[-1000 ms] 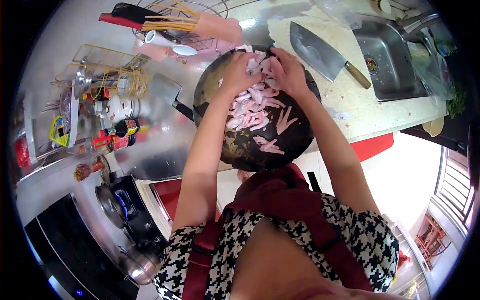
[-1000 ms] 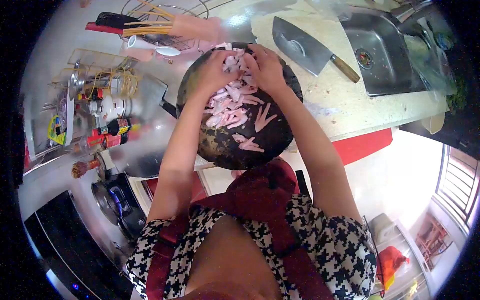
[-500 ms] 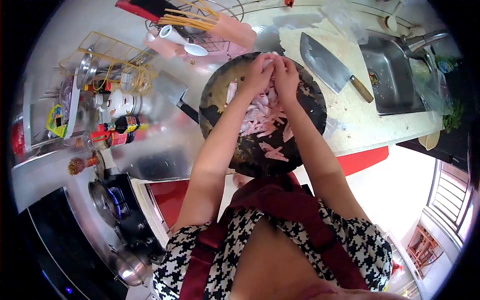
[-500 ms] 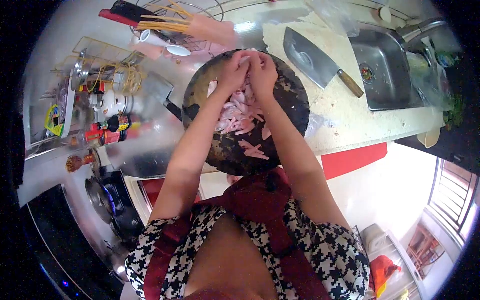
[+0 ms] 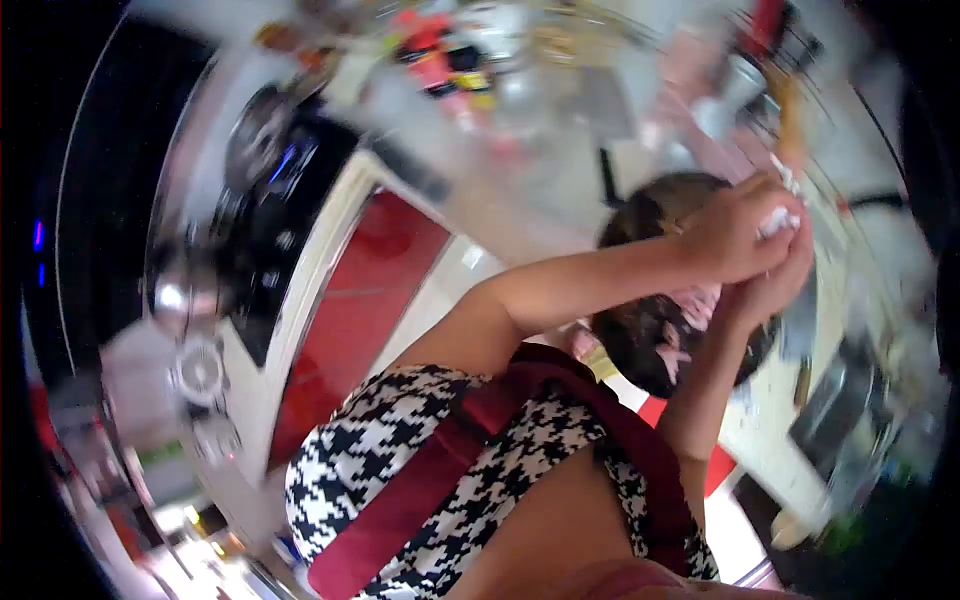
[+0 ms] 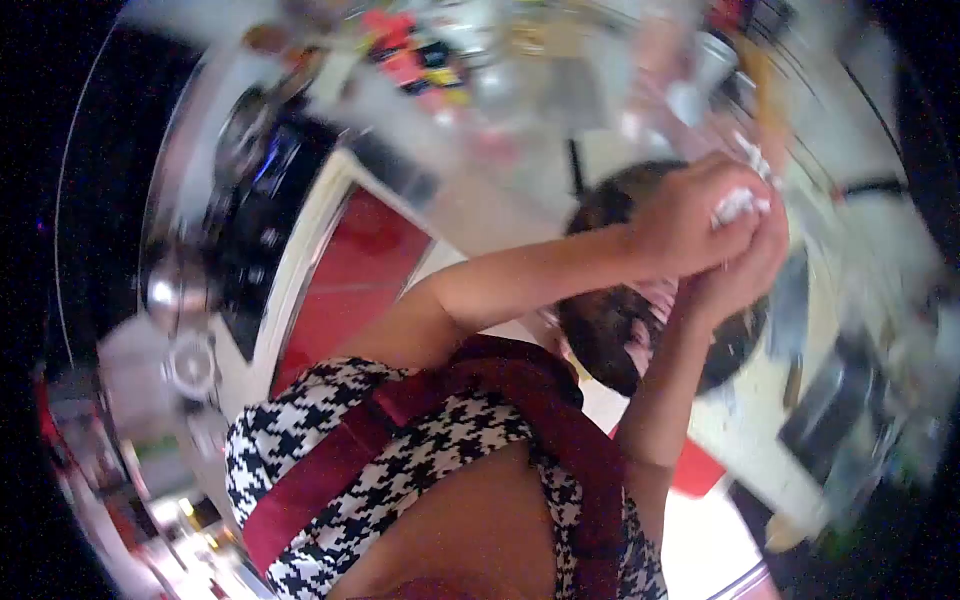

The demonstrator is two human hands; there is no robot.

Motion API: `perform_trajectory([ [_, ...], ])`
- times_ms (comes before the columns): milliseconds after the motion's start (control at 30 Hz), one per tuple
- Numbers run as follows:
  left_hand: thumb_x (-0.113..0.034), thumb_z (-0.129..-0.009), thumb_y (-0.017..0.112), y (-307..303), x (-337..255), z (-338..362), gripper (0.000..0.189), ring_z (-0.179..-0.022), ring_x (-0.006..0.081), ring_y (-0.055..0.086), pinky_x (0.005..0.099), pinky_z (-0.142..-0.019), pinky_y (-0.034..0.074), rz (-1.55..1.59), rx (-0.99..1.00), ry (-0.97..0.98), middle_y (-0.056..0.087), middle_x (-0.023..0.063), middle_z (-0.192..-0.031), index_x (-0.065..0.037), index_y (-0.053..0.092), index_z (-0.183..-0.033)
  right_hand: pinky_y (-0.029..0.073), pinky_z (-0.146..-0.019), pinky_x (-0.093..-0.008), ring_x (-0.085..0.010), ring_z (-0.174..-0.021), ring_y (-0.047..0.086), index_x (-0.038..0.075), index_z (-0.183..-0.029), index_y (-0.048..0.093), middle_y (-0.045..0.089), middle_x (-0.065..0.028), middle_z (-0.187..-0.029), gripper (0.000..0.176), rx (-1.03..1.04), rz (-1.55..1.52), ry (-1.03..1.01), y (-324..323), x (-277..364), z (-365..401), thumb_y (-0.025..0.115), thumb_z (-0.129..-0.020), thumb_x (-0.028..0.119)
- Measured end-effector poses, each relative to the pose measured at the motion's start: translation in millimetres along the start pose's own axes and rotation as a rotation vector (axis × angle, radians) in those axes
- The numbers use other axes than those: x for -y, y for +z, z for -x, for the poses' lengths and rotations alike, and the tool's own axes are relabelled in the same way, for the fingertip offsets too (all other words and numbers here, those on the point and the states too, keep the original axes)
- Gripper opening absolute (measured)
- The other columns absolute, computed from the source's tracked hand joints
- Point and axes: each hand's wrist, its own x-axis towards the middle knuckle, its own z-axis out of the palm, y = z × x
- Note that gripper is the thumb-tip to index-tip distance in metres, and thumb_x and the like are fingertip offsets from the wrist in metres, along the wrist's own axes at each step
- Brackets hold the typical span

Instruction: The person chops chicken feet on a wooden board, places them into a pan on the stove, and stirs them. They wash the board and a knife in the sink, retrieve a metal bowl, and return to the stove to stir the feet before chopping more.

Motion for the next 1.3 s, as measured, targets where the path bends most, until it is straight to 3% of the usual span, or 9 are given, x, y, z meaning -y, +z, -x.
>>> perform_trajectory([
  [33, -0.011, -0.074, 0.061, -29.5, -0.5, 7.4, 0.022, -0.085, 0.0315, 0.060, 0.0364, -0.075, 0.048, -0.036, -0.044, -0.026, 0.059, 0.0152, -0.091, -0.004, 0.059, -0.095, 0.044, -0.087, -0.0320, -0.0201, -0.098, 0.055, -0.004, -0.115, 0.054, 0.057, -0.0125, -0.110, 0.032, 0.039, -0.474, 0.292, 20.1, 22.1, 12.3, 0.044, -0.087, 0.009],
  [133, -0.008, -0.074, 0.061, -136.3, -8.1, 14.2, 0.024, -0.087, 0.0306, 0.059, 0.0359, -0.077, 0.047, -0.192, -0.245, -0.045, 0.059, 0.0154, -0.092, -0.003, 0.057, -0.098, 0.043, -0.086, -0.0303, -0.0187, -0.099, 0.054, -0.003, -0.112, 0.054, 0.057, -0.0116, -0.109, 0.030, 0.300, -0.321, -0.123, 95.8, 63.6, 53.5, 0.044, -0.090, 0.014],
  [433, -0.011, -0.077, 0.061, -507.7, -25.9, 32.2, 0.023, -0.082, 0.0183, 0.061, 0.0305, -0.074, 0.049, -0.682, -0.730, -0.050, 0.064, 0.0106, -0.092, -0.006, 0.060, -0.100, 0.047, -0.071, -0.0262, -0.0133, -0.084, 0.056, 0.002, -0.102, 0.058, 0.059, -0.0061, -0.092, 0.024, 1.038, -1.119, 0.543, 354.2, 304.1, 211.6, 0.055, -0.085, 0.018],
  [533, -0.020, -0.079, 0.061, -622.2, -6.8, 38.7, 0.026, -0.069, 0.0163, 0.061, 0.0313, -0.060, 0.050, -0.872, -0.832, -0.282, 0.063, 0.0119, -0.084, -0.004, 0.062, -0.100, 0.047, -0.057, -0.0283, -0.0161, -0.070, 0.058, 0.005, -0.093, 0.057, 0.059, -0.0080, -0.083, 0.021, 1.197, -1.024, 0.662, 458.8, 354.1, 267.7, 0.055, -0.083, 0.024],
  [667, -0.042, -0.084, 0.056, -782.5, 56.5, 54.8, 0.050, -0.075, 0.0226, 0.058, 0.0398, -0.060, 0.047, -0.211, -0.691, -0.855, 0.061, 0.0132, -0.092, 0.002, 0.056, -0.107, 0.047, -0.045, -0.0374, -0.0242, -0.058, 0.058, 0.002, -0.093, 0.052, 0.060, -0.0126, -0.078, 0.034, 1.503, -0.728, 0.710, 589.0, 370.1, 328.6, 0.048, -0.090, 0.036],
  [933, -0.049, -0.085, 0.053, -833.9, 3.4, 55.3, 0.052, -0.081, 0.0206, 0.056, 0.0363, -0.074, 0.045, -0.652, -0.612, -1.030, 0.061, 0.0119, -0.092, -0.003, 0.056, -0.108, 0.044, -0.086, -0.0441, -0.0276, -0.117, 0.042, 0.003, -0.126, 0.042, 0.046, -0.0157, -0.126, 0.062, 1.472, -0.606, 0.469, 573.1, 403.1, 301.5, 0.047, -0.088, 0.051],
  [1067, -0.041, -0.082, 0.060, -810.4, -36.1, 28.2, 0.047, -0.083, 0.0173, 0.058, 0.0286, -0.074, 0.046, -0.860, -0.573, -0.579, 0.063, 0.0102, -0.091, 0.000, 0.060, -0.104, 0.038, -0.096, -0.0346, -0.0251, -0.122, 0.036, 0.009, -0.130, 0.031, 0.034, -0.0124, -0.131, 0.053, 1.716, -0.772, 0.208, 536.9, 350.8, 221.4, 0.050, -0.090, 0.038],
  [1133, -0.031, -0.085, 0.059, -767.2, -54.3, 11.5, 0.033, -0.080, 0.0138, 0.053, 0.0259, -0.072, 0.044, -0.783, -0.511, -0.284, 0.057, 0.0055, -0.083, -0.002, 0.057, -0.100, 0.043, -0.087, -0.0315, -0.0162, -0.102, 0.056, 0.003, -0.112, 0.057, 0.061, -0.0081, -0.107, 0.048, 1.222, -0.655, -0.046, 435.9, 339.8, 221.7, 0.038, -0.095, 0.043],
  [1300, -0.014, -0.083, 0.063, -591.4, -70.3, -22.8, 0.023, -0.087, 0.0143, 0.056, 0.0263, -0.081, 0.045, -0.322, -0.365, -0.153, 0.061, 0.0088, -0.096, 0.002, 0.059, -0.099, 0.047, -0.069, -0.0285, -0.0181, -0.092, 0.058, 0.006, -0.107, 0.058, 0.061, -0.0106, -0.095, 0.032, 0.766, -0.122, -0.183, 273.2, 216.9, 186.3, 0.058, -0.086, 0.031],
])
